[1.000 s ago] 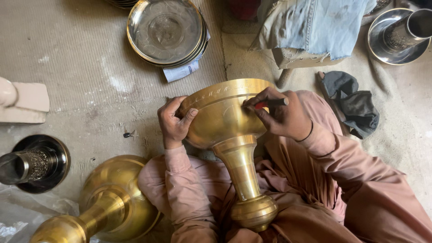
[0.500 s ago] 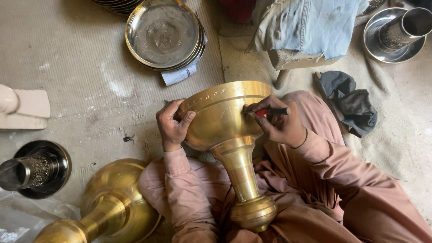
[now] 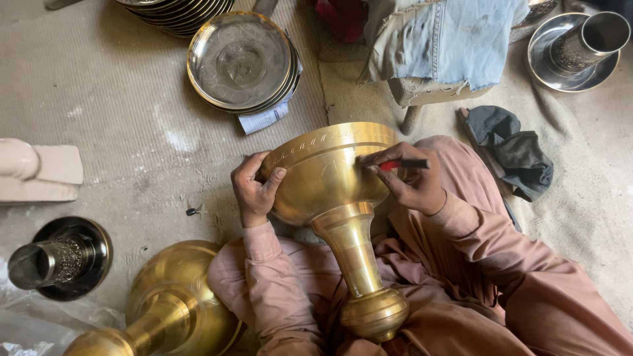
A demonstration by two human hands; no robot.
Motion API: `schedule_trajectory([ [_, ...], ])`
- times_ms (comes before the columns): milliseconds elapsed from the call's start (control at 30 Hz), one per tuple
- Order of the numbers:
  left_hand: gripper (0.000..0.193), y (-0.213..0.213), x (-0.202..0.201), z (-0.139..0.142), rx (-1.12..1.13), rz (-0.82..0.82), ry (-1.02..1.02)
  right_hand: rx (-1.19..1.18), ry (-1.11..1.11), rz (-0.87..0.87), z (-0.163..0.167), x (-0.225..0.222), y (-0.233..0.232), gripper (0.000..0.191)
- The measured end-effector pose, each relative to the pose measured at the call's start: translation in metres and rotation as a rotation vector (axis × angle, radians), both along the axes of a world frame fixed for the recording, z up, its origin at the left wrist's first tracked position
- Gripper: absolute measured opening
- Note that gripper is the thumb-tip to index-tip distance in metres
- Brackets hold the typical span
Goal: The person sits on the floor holding a large brass vase between their legs and engraves decorative patterns into its surface with a small hand graver, rotating the vase to reach new areas. They briefly wipe the vase with a cloth and continue engraving the rim and body.
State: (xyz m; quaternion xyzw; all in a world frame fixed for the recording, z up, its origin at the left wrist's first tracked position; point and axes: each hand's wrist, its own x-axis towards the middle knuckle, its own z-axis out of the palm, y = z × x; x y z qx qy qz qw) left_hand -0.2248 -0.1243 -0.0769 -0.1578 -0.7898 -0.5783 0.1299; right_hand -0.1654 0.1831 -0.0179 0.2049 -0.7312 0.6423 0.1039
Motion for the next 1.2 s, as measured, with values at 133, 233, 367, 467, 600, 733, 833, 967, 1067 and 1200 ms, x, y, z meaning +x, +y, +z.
schedule_trajectory([
  [133,0.065,0.0,0.001,-0.001,-0.004,0.005,-0.02,0.241,0.268,0.022,0.003,-0.009,0.01,0.019],
  [233,0.065,0.001,0.001,-0.004,0.0,0.001,-0.028,0.148,0.193,0.147,-0.001,-0.013,0.013,0.023],
  [367,0.064,0.001,0.001,-0.005,0.0,0.004,-0.022,0.152,0.111,0.205,-0.005,-0.017,0.019,0.019],
  [467,0.064,0.001,0.001,-0.004,-0.006,0.001,-0.009,0.143,0.081,0.252,-0.006,-0.021,0.024,0.016],
  [600,0.064,0.002,0.001,-0.003,0.006,-0.006,-0.015,0.156,0.042,0.288,-0.005,-0.023,0.029,0.014],
  [733,0.065,0.002,0.002,-0.004,0.006,-0.004,-0.004,0.206,0.01,0.309,-0.004,-0.027,0.034,0.017],
  [833,0.066,0.002,0.002,-0.006,0.02,-0.006,-0.032,0.271,-0.005,0.258,-0.004,-0.025,0.034,0.017],
  [967,0.065,0.002,0.001,-0.008,0.006,-0.008,-0.033,0.262,0.051,0.25,-0.005,-0.023,0.033,0.02],
  [1067,0.065,0.002,0.001,-0.007,0.0,-0.009,-0.026,0.263,0.051,0.251,-0.005,-0.024,0.037,0.022],
  [1200,0.064,0.004,0.001,-0.004,0.006,-0.01,-0.009,0.32,0.074,0.195,-0.007,-0.021,0.04,0.025],
])
